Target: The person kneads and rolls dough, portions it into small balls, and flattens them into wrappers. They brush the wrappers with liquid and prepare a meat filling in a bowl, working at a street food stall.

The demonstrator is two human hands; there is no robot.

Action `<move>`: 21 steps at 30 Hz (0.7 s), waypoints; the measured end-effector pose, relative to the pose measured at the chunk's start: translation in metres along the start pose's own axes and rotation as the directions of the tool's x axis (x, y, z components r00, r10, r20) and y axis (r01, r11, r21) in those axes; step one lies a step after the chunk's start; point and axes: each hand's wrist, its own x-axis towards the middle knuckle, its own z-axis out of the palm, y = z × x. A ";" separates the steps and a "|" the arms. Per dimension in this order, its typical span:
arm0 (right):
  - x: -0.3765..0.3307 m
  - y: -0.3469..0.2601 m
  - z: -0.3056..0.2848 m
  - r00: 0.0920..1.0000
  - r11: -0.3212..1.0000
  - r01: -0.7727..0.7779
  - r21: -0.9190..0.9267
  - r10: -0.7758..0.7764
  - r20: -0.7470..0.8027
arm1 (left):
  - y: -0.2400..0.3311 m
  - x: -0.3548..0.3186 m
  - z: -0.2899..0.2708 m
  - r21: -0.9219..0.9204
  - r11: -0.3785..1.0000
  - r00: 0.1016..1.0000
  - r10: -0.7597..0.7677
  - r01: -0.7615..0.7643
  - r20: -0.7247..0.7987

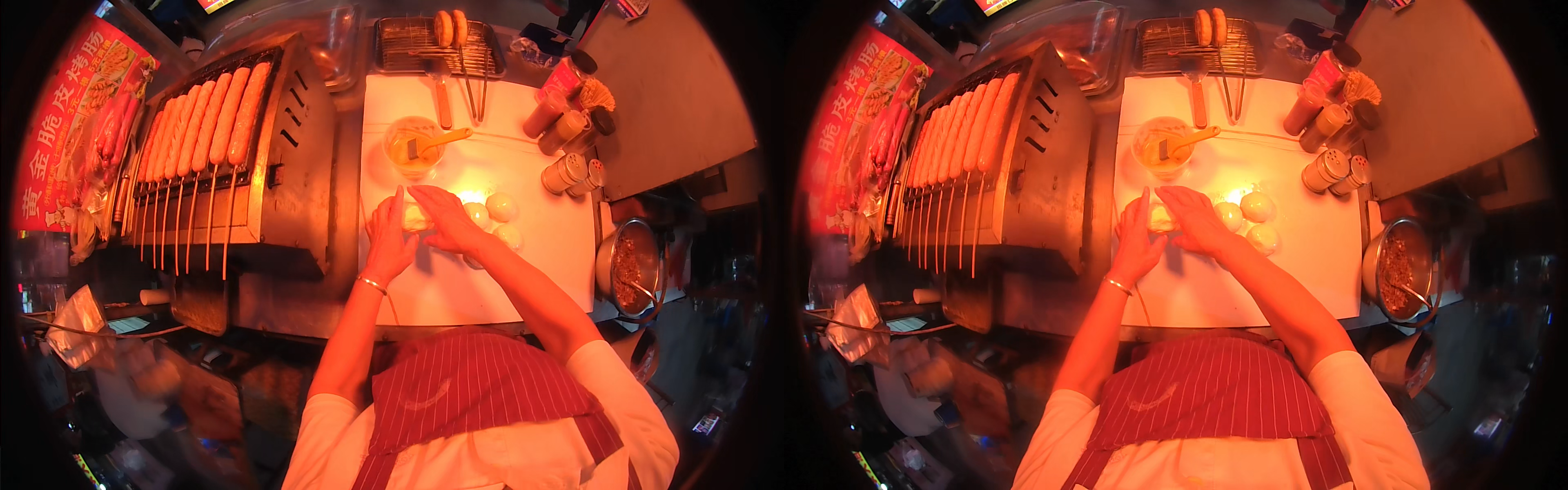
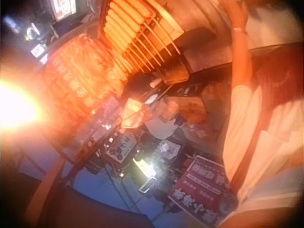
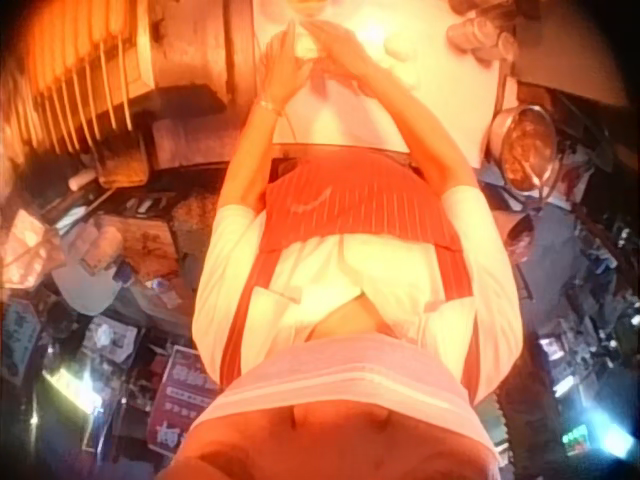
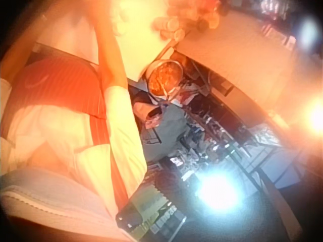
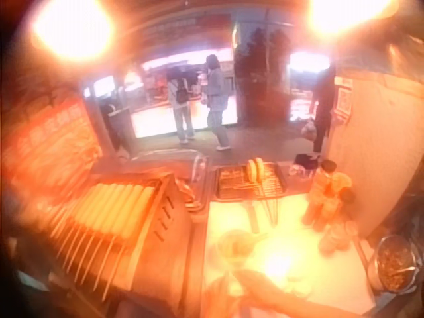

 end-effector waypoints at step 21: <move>-0.137 0.043 -0.032 0.777 0.813 -0.582 0.013 0.562 -0.284 | 0.079 -0.043 0.090 0.186 0.965 0.971 0.148 -0.183 0.189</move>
